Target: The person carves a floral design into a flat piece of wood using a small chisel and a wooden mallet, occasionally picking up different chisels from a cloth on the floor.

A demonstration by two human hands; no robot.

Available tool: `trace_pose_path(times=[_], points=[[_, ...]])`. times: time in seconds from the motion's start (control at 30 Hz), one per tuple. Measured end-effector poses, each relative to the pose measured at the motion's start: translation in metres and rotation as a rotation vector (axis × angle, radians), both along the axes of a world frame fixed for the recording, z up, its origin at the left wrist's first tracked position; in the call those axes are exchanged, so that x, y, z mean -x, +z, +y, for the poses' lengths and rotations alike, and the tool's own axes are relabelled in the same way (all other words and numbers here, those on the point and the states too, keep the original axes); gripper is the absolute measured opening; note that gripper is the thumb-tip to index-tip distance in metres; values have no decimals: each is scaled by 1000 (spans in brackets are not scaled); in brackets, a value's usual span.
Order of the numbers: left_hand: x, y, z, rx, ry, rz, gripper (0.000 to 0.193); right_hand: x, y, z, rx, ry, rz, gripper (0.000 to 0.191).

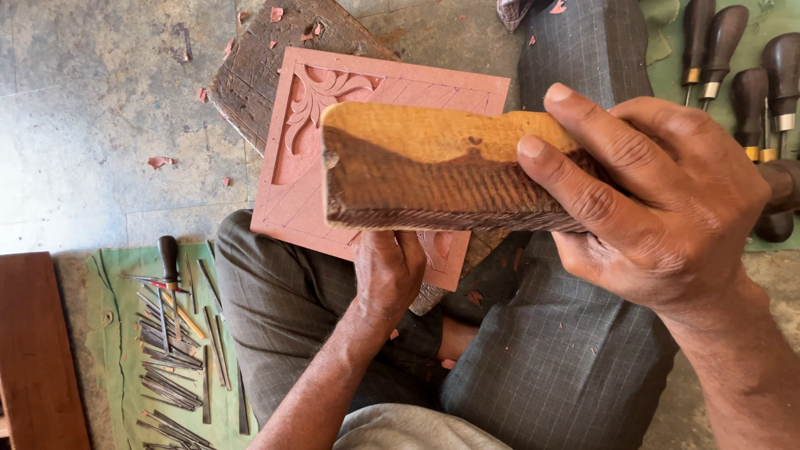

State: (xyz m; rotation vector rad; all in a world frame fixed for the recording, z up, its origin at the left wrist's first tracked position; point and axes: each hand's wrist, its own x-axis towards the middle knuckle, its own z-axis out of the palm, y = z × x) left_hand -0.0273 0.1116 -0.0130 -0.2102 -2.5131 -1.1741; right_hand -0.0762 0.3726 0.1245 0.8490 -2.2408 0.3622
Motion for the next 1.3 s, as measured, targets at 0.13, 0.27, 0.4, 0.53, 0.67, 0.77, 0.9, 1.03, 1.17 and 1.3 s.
trace_pose_path(times=[0.13, 0.27, 0.4, 0.53, 0.67, 0.77, 0.9, 1.03, 1.17, 1.3], points=[[-5, -17, -8, 94, 16, -201, 11, 1, 4, -7, 35, 31, -15, 57], [-6, -25, -12, 126, -96, -65, 10, 3, 3, -16, 6, 50, -13, 51], [-2, -19, -10, 134, -109, 20, 8, 8, 0, -22, -173, 24, 75, 46], [1, -9, -8, 188, -131, 104, 8, 7, -3, -24, -167, 11, 82, 40], [3, -3, -8, 122, -144, 1, 6, 4, -6, -22, -105, 14, 38, 39], [3, 0, -6, 129, -138, 44, 7, 3, -9, -20, -212, -29, 123, 42], [8, 12, -9, 3, -105, 129, 17, 1, -12, -15, -82, -11, 72, 45], [30, 28, -29, 72, -1, 179, 35, -7, -9, -3, -64, -28, 18, 55], [68, 35, -42, -501, -344, -340, 29, -18, -6, 5, -16, -56, -103, 64], [92, 39, -46, -407, -684, -362, 27, -21, -3, 7, -6, -29, -138, 70]])
